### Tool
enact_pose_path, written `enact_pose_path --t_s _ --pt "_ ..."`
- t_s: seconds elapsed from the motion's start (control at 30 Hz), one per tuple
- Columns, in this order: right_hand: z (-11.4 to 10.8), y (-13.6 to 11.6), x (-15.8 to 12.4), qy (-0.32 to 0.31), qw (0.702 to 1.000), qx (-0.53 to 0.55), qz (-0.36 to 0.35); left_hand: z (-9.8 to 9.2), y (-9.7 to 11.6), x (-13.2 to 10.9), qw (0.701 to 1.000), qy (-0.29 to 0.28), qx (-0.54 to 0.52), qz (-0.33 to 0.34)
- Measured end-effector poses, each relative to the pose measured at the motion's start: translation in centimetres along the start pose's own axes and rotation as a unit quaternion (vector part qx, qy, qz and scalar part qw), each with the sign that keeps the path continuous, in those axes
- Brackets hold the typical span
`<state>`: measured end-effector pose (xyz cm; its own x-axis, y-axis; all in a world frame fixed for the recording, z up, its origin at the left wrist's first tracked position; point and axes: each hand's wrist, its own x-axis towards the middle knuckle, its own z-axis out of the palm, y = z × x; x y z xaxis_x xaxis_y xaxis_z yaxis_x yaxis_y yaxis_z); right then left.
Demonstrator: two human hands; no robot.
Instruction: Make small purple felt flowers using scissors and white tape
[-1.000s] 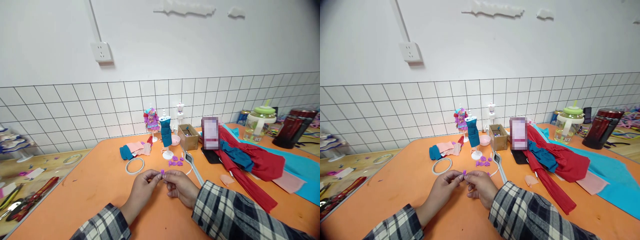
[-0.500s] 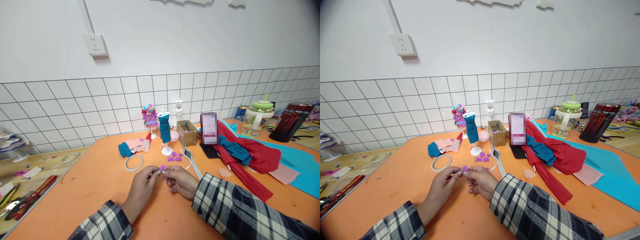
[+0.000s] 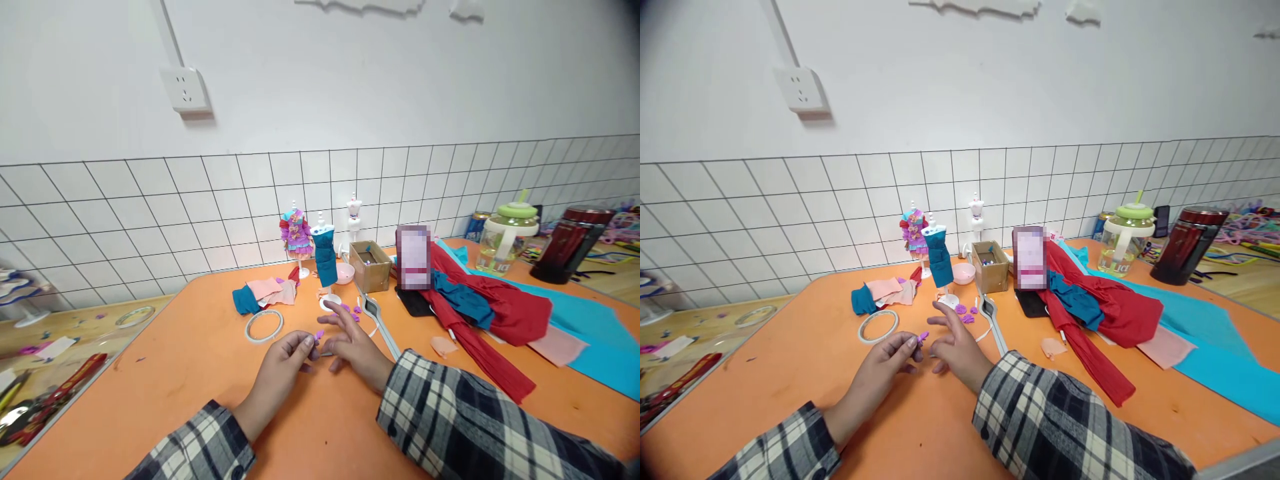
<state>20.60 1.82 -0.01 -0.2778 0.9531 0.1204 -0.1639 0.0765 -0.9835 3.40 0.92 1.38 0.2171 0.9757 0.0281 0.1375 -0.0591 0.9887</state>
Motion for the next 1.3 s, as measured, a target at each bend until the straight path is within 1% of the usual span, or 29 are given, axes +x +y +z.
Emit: enact_pose_path --t_s 0.07,0.1,0.13,0.2,0.27,0.37,0.43,0.5,0.57,0.63,0.7,0.73,0.87,0.97,1.03,1.17,1.23,1.3 --pt "-0.4 -0.1 0.0 -0.014 0.99 -0.108 -0.092 -0.1 0.0 0.0 0.999 -0.033 -0.041 -0.013" --pt "-0.5 -0.1 0.1 -0.022 0.98 -0.152 -0.128 -0.1 0.0 0.0 0.998 -0.043 -0.051 -0.008" --pt "-0.7 -0.1 0.1 -0.03 0.971 -0.183 -0.149 -0.2 0.0 0.0 0.997 -0.05 -0.055 0.0" --pt "-0.8 -0.2 0.0 -0.037 0.964 -0.21 -0.161 -0.2 0.1 0.0 0.997 -0.059 -0.055 0.016" --pt "-0.7 -0.2 0.0 -0.03 0.959 -0.227 -0.166 -0.2 0.1 -0.1 0.996 -0.068 -0.057 0.02" --pt "-0.7 -0.4 -0.1 -0.022 0.948 -0.259 -0.182 0.0 0.2 -0.3 0.994 -0.085 -0.071 0.006" --pt "-0.9 -0.5 -0.2 -0.036 0.944 -0.269 -0.19 0.0 0.1 -0.3 0.991 -0.088 -0.096 -0.009" --pt "-1.1 -0.7 -0.4 -0.043 0.933 -0.286 -0.216 -0.1 -0.1 -0.3 0.987 -0.085 -0.135 -0.022" --pt "-1.4 -0.9 -0.5 -0.035 0.903 -0.334 -0.267 -0.2 -0.3 -0.3 0.981 -0.089 -0.171 -0.033" --pt "-1.5 -1.1 -0.6 -0.038 0.858 -0.399 -0.323 -0.3 -0.4 -0.2 0.977 -0.099 -0.185 -0.042" --pt "-1.5 -1.3 -0.5 -0.058 0.823 -0.443 -0.352 -0.4 -0.6 -0.2 0.976 -0.107 -0.184 -0.044" --pt "-1.5 -1.4 -0.5 -0.067 0.814 -0.453 -0.358 -0.4 -0.6 -0.2 0.976 -0.109 -0.183 -0.042" --pt "-1.5 -1.6 -0.4 -0.06 0.8 -0.462 -0.378 -0.4 -0.8 -0.2 0.973 -0.122 -0.19 -0.039" --pt "-1.7 -1.7 -0.5 -0.055 0.785 -0.474 -0.396 -0.4 -0.9 -0.3 0.966 -0.133 -0.215 -0.054" --pt "-1.9 -1.7 -0.6 -0.063 0.781 -0.475 -0.399 -0.4 -0.9 -0.4 0.96 -0.143 -0.231 -0.066" --pt "-1.8 -2.0 -1.0 -0.063 0.791 -0.461 -0.397 -0.4 -1.0 -0.4 0.956 -0.158 -0.234 -0.077" --pt "-1.6 -2.2 -1.1 -0.059 0.794 -0.456 -0.398 -0.5 -1.0 -0.3 0.961 -0.16 -0.214 -0.068" --pt "-1.5 -2.2 -1.0 -0.051 0.801 -0.452 -0.39 -0.6 -0.9 -0.2 0.973 -0.143 -0.174 -0.048"
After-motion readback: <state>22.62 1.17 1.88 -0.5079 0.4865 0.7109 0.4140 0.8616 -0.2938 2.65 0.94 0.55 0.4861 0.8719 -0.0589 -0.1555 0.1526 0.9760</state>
